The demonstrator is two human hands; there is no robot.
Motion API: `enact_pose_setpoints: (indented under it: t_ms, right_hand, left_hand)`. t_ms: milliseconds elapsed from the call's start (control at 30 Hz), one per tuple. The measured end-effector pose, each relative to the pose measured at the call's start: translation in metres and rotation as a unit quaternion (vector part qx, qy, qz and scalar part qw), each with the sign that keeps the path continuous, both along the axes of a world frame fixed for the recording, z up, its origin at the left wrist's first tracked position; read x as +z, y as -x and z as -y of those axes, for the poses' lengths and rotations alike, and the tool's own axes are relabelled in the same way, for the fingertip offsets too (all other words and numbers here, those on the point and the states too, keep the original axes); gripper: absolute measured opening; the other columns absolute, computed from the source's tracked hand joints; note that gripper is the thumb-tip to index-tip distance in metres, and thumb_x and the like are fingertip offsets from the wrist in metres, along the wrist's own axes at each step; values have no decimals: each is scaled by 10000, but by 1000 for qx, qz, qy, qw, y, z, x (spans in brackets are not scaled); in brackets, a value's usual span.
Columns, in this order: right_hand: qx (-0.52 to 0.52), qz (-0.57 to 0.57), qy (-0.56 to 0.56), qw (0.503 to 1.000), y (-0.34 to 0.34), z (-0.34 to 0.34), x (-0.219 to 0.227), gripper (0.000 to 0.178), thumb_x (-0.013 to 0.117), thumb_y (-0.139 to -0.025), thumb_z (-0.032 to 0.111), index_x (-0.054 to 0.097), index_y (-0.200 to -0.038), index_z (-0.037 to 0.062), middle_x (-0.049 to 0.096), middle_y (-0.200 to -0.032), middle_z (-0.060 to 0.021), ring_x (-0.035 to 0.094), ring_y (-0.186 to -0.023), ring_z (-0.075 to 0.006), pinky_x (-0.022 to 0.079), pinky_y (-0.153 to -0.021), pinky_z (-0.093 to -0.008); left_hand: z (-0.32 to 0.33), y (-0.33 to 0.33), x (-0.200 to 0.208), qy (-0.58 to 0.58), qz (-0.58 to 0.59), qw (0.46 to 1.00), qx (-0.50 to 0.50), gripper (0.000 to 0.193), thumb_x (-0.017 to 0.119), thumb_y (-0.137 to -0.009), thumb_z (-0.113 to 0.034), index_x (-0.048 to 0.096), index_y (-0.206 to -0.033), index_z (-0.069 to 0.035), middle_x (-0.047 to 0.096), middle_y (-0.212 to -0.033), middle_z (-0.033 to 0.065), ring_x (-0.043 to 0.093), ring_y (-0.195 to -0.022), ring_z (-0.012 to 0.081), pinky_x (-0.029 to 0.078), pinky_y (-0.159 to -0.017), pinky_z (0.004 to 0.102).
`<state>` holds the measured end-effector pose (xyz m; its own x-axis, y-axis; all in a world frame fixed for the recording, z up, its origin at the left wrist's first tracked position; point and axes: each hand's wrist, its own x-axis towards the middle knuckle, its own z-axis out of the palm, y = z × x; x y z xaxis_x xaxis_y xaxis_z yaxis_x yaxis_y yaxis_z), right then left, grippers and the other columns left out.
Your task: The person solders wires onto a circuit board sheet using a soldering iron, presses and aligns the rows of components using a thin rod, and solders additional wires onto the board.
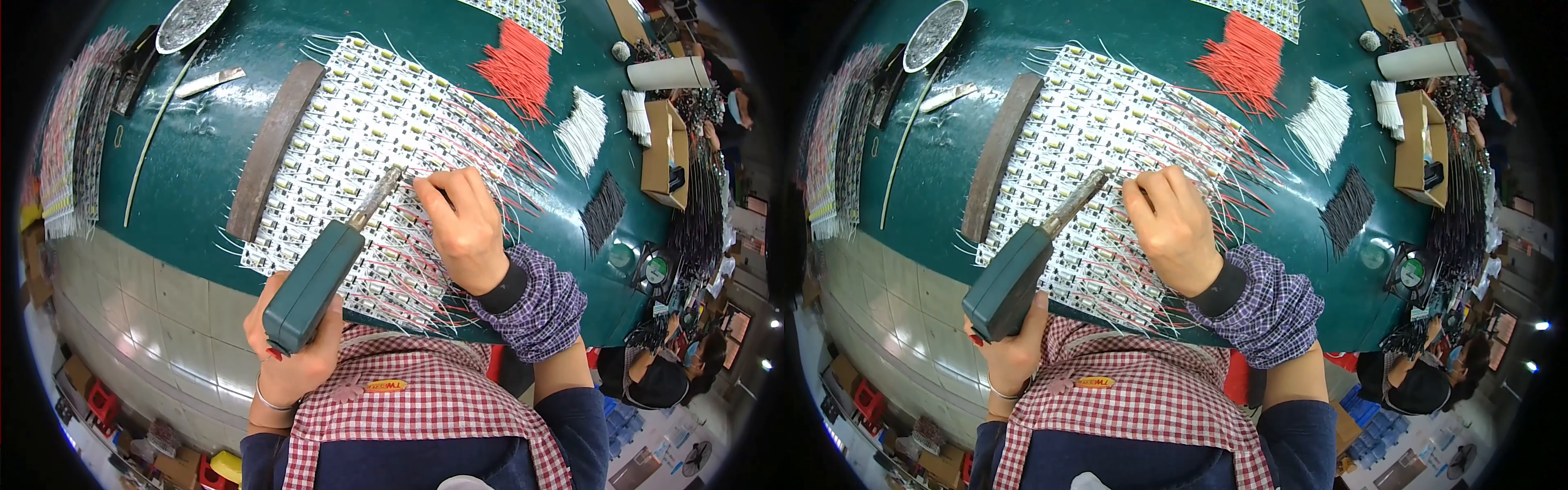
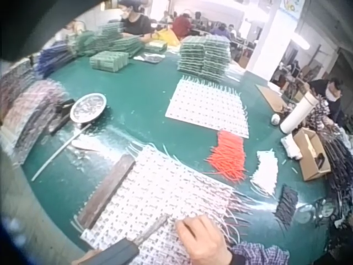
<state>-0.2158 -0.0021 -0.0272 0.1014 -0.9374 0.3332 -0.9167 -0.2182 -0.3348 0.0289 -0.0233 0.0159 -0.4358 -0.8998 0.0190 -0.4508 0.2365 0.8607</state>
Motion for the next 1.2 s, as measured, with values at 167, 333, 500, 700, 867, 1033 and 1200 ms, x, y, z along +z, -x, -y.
enact_pose_setpoints:
  t_ms: [167,333,500,700,867,1033,1200]
  right_hand:
    - [0,-1,5,1000,0,1,0,306,637,-730,2,650,-1034,-37,593,-962,-109,568,-864,-262,495,-711,-356]
    - [-17,17,1,1000,-4,1,2,366,641,-681,-82,669,-1041,-23,606,-929,-121,586,-838,-285,506,-710,-365]
    - [-2,-6,5,1000,-2,1,-1,300,628,-732,-11,649,-1031,-29,578,-950,-106,559,-856,-260,491,-701,-349]
    - [-5,-8,-2,1000,-3,2,0,299,625,-731,-23,649,-1030,-29,565,-943,-105,548,-847,-260,486,-700,-348]
    - [-6,-20,-20,1000,-5,5,5,274,619,-741,4,648,-1011,-25,541,-920,-100,545,-854,-256,481,-693,-348]
    - [-11,-26,-28,999,-7,6,7,269,619,-737,13,648,-1001,-26,533,-914,-99,545,-861,-256,476,-689,-348]
    - [-10,-28,-25,999,-7,5,6,263,621,-739,11,647,-997,-30,535,-913,-100,543,-854,-257,476,-688,-348]
  left_hand:
    - [-3,-4,4,-24,12,1000,9,192,713,-729,84,685,-918,60,672,-903,164,668,-699,246,519,-614,310]
    - [-4,3,3,-33,-35,998,40,201,716,-734,86,688,-930,52,675,-913,159,678,-723,240,528,-631,310]
    - [-5,5,-3,-52,-60,996,41,183,714,-739,89,683,-913,42,660,-878,132,655,-685,206,506,-597,294]
    - [-2,7,-3,-40,-53,998,23,163,712,-740,87,671,-888,34,637,-831,111,626,-642,184,477,-562,286]
    - [0,6,-3,-20,-27,999,8,169,715,-738,81,659,-889,32,628,-810,101,623,-630,185,476,-555,296]
    - [1,8,-2,6,-16,1000,2,157,713,-737,81,653,-874,33,638,-817,108,623,-625,204,481,-568,296]
    - [-3,1,-4,21,-10,1000,0,155,731,-744,61,674,-885,32,657,-843,117,632,-644,227,490,-603,300]
